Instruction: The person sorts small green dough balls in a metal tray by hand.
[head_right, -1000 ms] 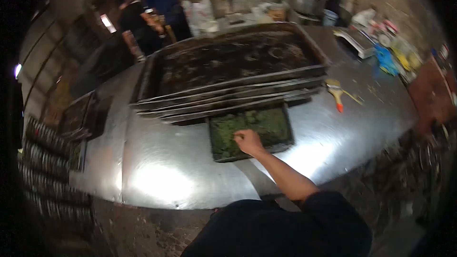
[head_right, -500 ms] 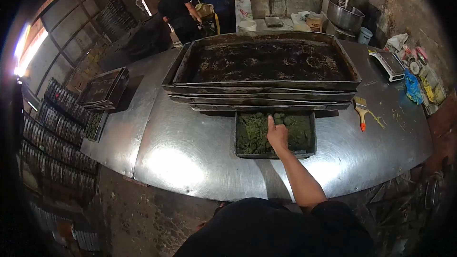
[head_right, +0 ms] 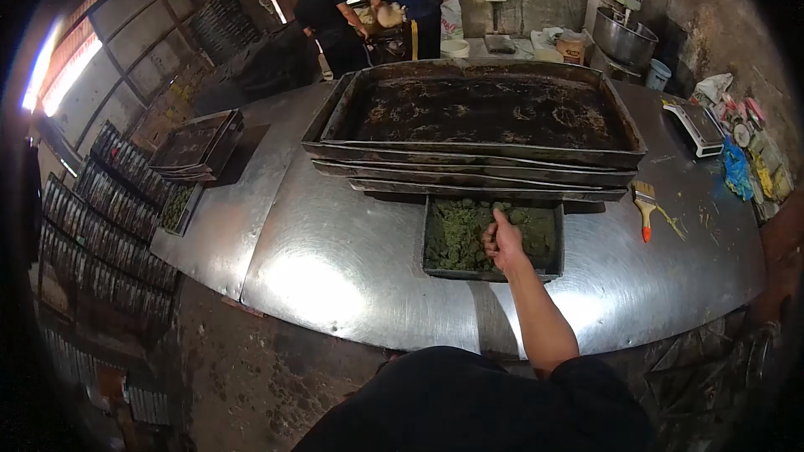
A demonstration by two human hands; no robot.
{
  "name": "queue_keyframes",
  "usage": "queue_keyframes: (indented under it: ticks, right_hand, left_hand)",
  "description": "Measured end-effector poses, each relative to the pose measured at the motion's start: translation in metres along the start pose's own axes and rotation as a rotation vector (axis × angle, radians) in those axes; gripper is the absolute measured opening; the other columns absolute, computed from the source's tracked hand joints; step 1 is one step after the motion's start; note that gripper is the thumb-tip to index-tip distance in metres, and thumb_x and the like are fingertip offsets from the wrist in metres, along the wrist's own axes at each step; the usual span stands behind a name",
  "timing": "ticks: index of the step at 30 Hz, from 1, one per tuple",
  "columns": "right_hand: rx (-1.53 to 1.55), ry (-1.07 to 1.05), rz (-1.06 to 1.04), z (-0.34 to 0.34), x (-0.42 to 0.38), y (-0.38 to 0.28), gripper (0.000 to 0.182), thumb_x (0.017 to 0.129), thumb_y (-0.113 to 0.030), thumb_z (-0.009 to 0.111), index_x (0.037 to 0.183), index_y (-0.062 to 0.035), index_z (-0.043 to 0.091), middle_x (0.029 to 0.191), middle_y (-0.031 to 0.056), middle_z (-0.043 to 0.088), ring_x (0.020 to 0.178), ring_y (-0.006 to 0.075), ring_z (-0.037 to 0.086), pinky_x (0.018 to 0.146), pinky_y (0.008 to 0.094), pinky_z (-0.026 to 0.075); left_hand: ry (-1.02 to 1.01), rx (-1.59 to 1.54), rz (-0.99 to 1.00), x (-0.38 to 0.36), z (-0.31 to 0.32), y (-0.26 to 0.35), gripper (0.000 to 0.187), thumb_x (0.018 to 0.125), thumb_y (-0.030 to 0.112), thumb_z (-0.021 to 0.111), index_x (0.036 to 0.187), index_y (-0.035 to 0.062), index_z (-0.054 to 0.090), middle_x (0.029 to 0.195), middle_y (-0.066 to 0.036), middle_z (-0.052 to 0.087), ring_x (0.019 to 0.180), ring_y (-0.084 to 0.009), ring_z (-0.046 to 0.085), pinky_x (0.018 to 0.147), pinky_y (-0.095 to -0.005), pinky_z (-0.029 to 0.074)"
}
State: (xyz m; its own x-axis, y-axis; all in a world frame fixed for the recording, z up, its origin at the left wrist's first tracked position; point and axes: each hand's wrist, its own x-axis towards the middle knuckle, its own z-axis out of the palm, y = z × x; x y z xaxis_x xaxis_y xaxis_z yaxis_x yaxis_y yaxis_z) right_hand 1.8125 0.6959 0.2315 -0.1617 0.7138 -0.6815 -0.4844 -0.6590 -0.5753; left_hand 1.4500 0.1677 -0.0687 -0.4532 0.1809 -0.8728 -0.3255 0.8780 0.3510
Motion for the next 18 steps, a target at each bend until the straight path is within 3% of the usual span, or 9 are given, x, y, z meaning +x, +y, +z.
queue_keyframes:
  ticks: [1, 5, 6, 7, 10, 13, 15, 16, 18]
  right_hand:
    - [-0.172, 0.041, -0.169, 0.003, 0.001, 0.0, 0.045, 0.094, -0.045, 0.054, 0.067, -0.0089, 0.049, 0.057, 0.0037, 0.05, 0.044, 0.0124, 0.042, 0.038, 0.0282, 0.026]
    - [-0.445, 0.129, -0.479, 0.008, 0.017, 0.014, 0.054, 0.093, -0.05, 0.054, 0.055, -0.0125, 0.041, 0.045, 0.0011, 0.037, 0.034, 0.0132, 0.032, 0.035, 0.0301, 0.021]
    - [-0.424, 0.01, -0.388, 0.005, 0.015, 0.012, 0.047, 0.093, -0.048, 0.054, 0.065, -0.0096, 0.052, 0.052, 0.0022, 0.046, 0.04, 0.0123, 0.039, 0.038, 0.0291, 0.027]
    - [-0.428, 0.009, -0.383, 0.007, 0.015, 0.014, 0.047, 0.093, -0.048, 0.054, 0.065, -0.0096, 0.052, 0.052, 0.0022, 0.046, 0.04, 0.0123, 0.039, 0.038, 0.0291, 0.027]
    - [-0.258, -0.104, -0.226, 0.0, 0.014, 0.017, 0.039, 0.094, -0.043, 0.055, 0.098, -0.0052, 0.062, 0.074, 0.006, 0.059, 0.058, 0.012, 0.05, 0.047, 0.0267, 0.036]
    - [-0.044, -0.085, -0.064, 0.004, 0.004, 0.014, 0.04, 0.094, -0.044, 0.054, 0.093, -0.0044, 0.06, 0.075, 0.0079, 0.06, 0.055, 0.0125, 0.05, 0.044, 0.0253, 0.035]
    - [-0.144, -0.066, -0.034, 0.005, 0.006, 0.011, 0.043, 0.094, -0.047, 0.053, 0.087, -0.0051, 0.058, 0.075, 0.008, 0.06, 0.055, 0.0116, 0.05, 0.043, 0.0255, 0.034]
    - [-0.25, -0.056, -0.121, 0.005, 0.01, 0.011, 0.042, 0.094, -0.046, 0.054, 0.082, -0.0061, 0.058, 0.073, 0.0061, 0.059, 0.054, 0.0121, 0.048, 0.043, 0.026, 0.033]
    - [-0.357, -0.044, -0.207, 0.006, 0.013, 0.009, 0.042, 0.093, -0.046, 0.056, 0.076, -0.0072, 0.058, 0.07, 0.0042, 0.058, 0.053, 0.0126, 0.046, 0.043, 0.0265, 0.032]
  left_hand:
    - [-0.082, -0.333, -0.028, 0.021, 0.013, 0.03, 0.041, 0.093, 0.026, 0.058, 0.125, 0.0002, 0.054, 0.11, -0.014, 0.068, 0.103, -0.0285, 0.064, 0.085, -0.038, 0.052]
    - [0.026, -0.202, -0.011, -0.02, 0.015, 0.042, 0.038, 0.095, 0.02, 0.055, 0.125, -0.0037, 0.053, 0.106, -0.017, 0.068, 0.092, -0.028, 0.067, 0.075, -0.0383, 0.055]
    - [0.047, -0.179, 0.012, -0.034, 0.024, 0.051, 0.039, 0.094, 0.018, 0.056, 0.125, -0.0049, 0.052, 0.105, -0.017, 0.068, 0.088, -0.0275, 0.067, 0.072, -0.0385, 0.054]
    - [0.066, -0.157, 0.036, -0.048, 0.026, 0.061, 0.039, 0.094, 0.016, 0.057, 0.125, -0.0062, 0.051, 0.104, -0.017, 0.068, 0.084, -0.0269, 0.067, 0.07, -0.0386, 0.054]
    - [0.12, -0.08, 0.088, -0.123, 0.039, 0.093, 0.041, 0.093, 0.011, 0.06, 0.126, -0.01, 0.048, 0.1, -0.018, 0.067, 0.073, -0.0254, 0.067, 0.062, -0.0391, 0.053]
    - [0.338, -0.074, -0.027, -0.17, 0.058, 0.119, 0.04, 0.092, 0.013, 0.062, 0.121, -0.0127, 0.051, 0.097, -0.017, 0.068, 0.071, -0.0246, 0.066, 0.059, -0.0384, 0.051]
    - [0.201, -0.228, -0.038, -0.081, 0.017, 0.012, 0.043, 0.091, 0.014, 0.063, 0.121, -0.014, 0.05, 0.094, -0.018, 0.069, 0.07, -0.0244, 0.066, 0.058, -0.038, 0.051]
    - [0.061, -0.377, -0.041, -0.044, 0.037, 0.027, 0.045, 0.09, 0.015, 0.065, 0.121, -0.0153, 0.049, 0.09, -0.018, 0.069, 0.069, -0.0241, 0.066, 0.057, -0.0375, 0.051]
    - [-0.007, -0.273, 0.002, -0.021, 0.026, 0.004, 0.049, 0.091, 0.017, 0.064, 0.123, -0.0147, 0.048, 0.088, -0.019, 0.069, 0.069, -0.0251, 0.066, 0.057, -0.0376, 0.051]
